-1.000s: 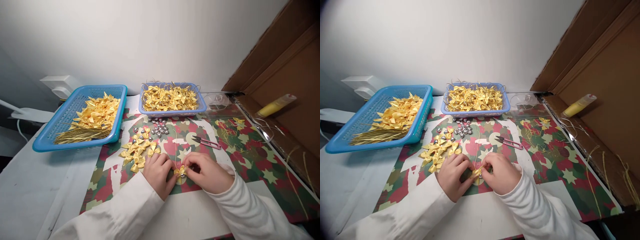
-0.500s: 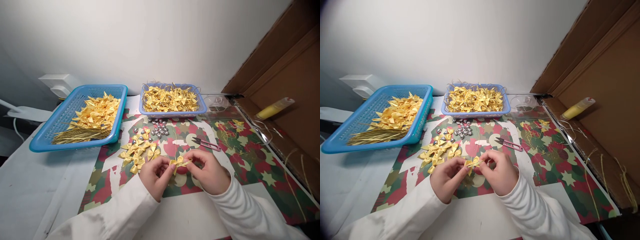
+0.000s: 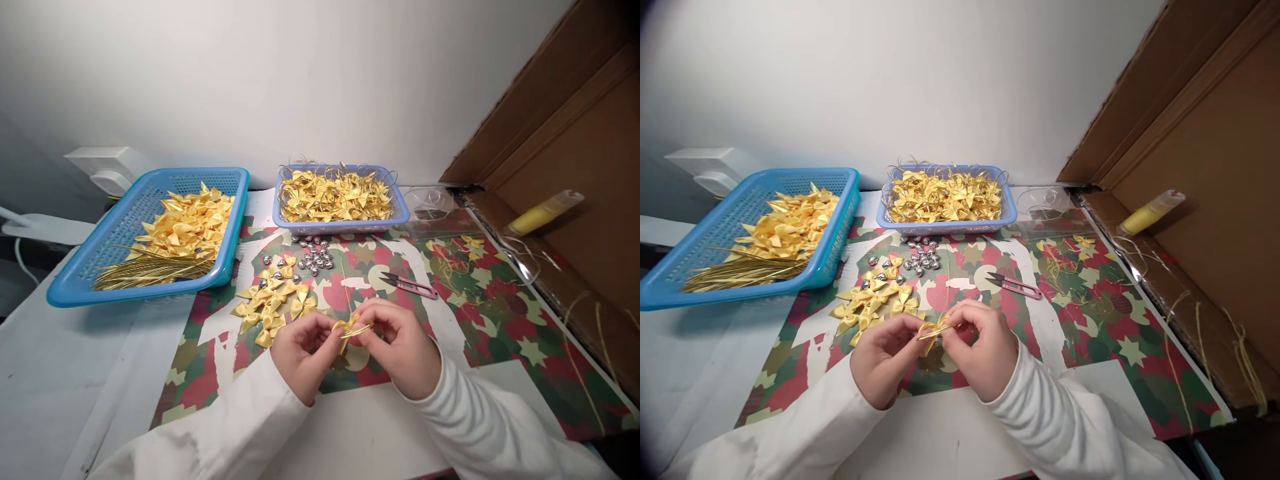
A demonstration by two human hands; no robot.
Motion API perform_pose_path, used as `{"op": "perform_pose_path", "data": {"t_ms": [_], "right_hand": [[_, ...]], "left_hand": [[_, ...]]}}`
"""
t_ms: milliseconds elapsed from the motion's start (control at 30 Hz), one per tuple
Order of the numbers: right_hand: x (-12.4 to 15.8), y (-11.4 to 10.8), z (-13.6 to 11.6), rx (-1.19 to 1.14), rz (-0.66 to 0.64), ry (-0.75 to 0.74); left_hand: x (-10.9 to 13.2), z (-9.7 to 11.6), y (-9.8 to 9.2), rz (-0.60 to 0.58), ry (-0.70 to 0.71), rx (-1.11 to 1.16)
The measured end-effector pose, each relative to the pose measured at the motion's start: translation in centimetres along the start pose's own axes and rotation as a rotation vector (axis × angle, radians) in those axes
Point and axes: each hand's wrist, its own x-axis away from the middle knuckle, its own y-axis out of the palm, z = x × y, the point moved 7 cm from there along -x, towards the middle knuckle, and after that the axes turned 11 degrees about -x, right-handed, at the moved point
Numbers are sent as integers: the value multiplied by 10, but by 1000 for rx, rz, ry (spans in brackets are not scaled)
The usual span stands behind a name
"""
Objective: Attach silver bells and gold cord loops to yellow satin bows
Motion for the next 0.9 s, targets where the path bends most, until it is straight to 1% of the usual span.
{"op": "perform_pose_path", "data": {"t_ms": [100,233,433,533,633,700,767,800,833,900], "right_hand": [[-1,1,2,-10,19,-12],[-2,0,1,6,41,-46],[0,2,-2,67,48,-114],[1,4,-5,105,50,-147],[1,5,-8,158,50,-184],[2,1,-15,206,103,-234],[7,-3,-25,251,165,-317],[10,-2,-32,269,162,-373],[13,1,-38,289,128,-429],[17,11,-45,357,8,-507]], "left_hand": [[-1,-2,1,-21,-37,30],[-2,0,2,-39,-41,46],[-2,8,-1,-1,39,-74],[-2,7,-2,12,32,-86],[-4,2,-2,10,-2,-34],[-6,-2,-3,28,-15,-8],[-6,-5,-6,67,-11,-16],[-6,-5,-7,82,-10,-27],[-6,-6,-7,88,-13,-37],[-6,-6,-6,77,-23,-50]]}}
